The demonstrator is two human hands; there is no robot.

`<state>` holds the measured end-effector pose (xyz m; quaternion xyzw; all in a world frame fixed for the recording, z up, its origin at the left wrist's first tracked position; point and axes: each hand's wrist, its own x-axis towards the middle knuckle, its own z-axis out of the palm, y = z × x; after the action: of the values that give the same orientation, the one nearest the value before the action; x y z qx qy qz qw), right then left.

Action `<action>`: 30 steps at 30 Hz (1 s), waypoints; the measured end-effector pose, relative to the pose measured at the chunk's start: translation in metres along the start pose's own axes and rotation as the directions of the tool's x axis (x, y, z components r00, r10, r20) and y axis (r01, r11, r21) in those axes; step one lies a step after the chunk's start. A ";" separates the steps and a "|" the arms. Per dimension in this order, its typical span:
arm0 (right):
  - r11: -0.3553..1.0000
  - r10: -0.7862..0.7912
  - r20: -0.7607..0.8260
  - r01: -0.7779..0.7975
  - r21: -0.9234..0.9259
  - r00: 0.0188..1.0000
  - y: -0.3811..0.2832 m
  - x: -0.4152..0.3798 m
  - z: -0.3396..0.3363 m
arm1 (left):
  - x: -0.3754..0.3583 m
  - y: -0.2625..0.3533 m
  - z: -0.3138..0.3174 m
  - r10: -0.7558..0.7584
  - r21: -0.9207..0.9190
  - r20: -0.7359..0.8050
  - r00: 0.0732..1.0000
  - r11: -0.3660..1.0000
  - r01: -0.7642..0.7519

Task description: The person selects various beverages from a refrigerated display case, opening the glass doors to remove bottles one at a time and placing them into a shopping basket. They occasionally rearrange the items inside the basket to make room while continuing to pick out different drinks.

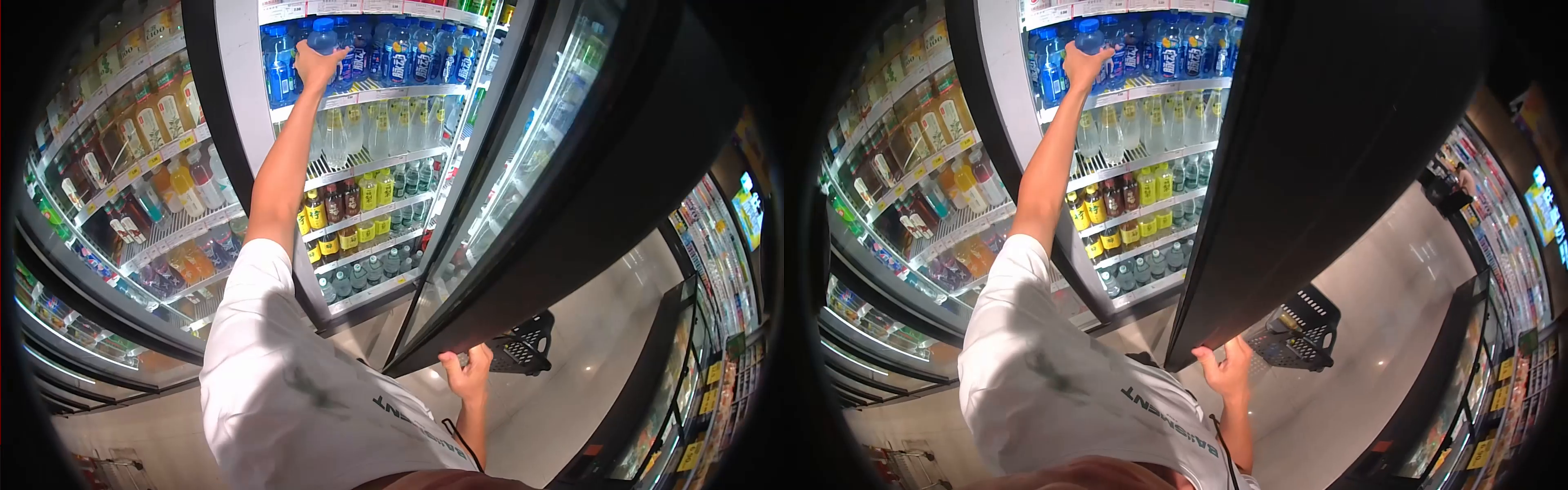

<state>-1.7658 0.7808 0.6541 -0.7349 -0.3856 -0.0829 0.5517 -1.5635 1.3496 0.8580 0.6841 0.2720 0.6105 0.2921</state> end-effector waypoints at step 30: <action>0.958 -0.252 0.429 0.162 0.237 0.868 0.002 0.012 0.076 | -0.355 -0.008 -0.363 -0.345 -0.141 -0.055 0.937 0.932 0.334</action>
<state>-1.7789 0.8529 0.6303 -0.6311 -0.5868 0.0701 0.5025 -1.9629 1.1209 0.6428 0.5818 0.3575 0.5936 0.4258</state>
